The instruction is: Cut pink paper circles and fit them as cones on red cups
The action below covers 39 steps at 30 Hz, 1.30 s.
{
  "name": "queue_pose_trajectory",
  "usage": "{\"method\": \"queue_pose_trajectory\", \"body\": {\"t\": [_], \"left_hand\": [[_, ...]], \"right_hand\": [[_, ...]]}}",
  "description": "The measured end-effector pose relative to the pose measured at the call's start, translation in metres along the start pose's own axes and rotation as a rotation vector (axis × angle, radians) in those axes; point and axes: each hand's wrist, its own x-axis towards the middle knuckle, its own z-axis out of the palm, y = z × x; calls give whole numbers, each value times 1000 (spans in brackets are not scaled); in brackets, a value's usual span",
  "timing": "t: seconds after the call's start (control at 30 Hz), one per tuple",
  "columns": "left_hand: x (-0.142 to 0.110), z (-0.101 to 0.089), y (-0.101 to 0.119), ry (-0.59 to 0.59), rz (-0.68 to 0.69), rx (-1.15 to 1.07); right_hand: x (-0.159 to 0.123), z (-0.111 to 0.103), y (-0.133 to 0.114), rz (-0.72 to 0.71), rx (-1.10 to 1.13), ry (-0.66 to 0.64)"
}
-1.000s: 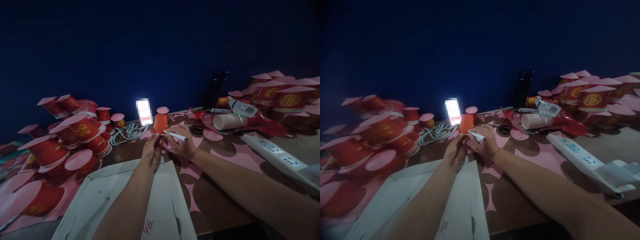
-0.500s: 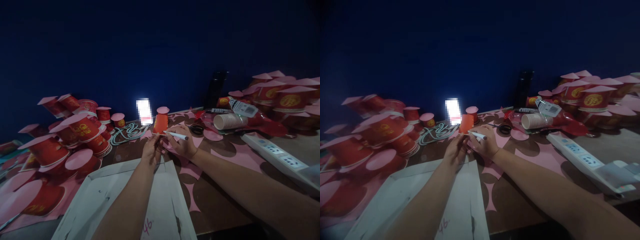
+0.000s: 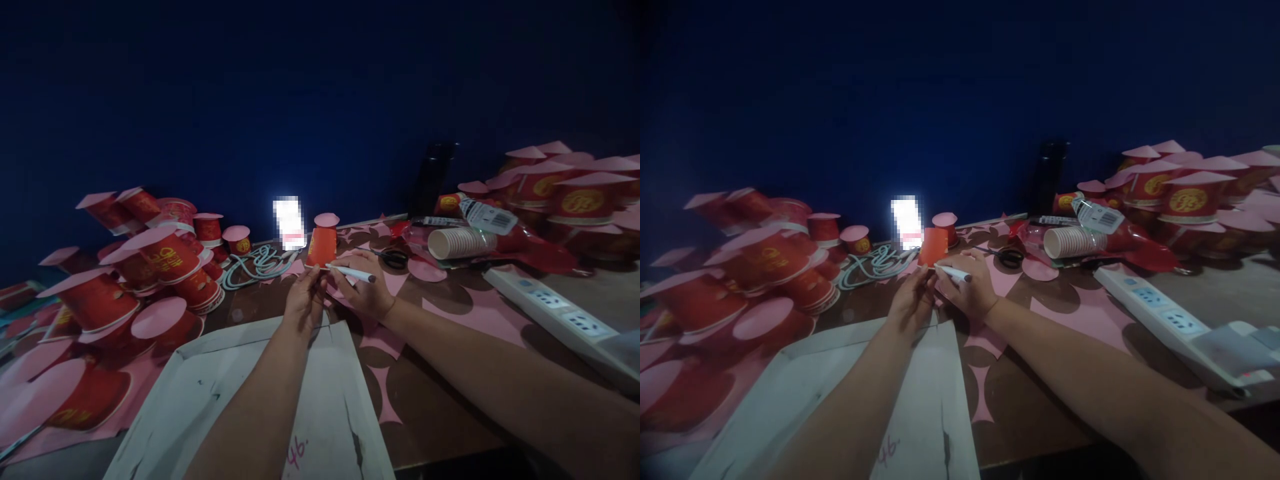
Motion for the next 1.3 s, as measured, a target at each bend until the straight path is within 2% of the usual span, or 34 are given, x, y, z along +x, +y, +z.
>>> {"method": "queue_pose_trajectory", "body": {"t": [0.47,0.77,1.3], "left_hand": [[-3,1,1,-2,-25,88],[-4,3,2,27,-13,23],[-5,2,1,16,-21,49]], "right_hand": [[5,-3,1,22,-15,30],[0,0,-5,1,17,-10],[6,-3,1,15,-33,28]]}}
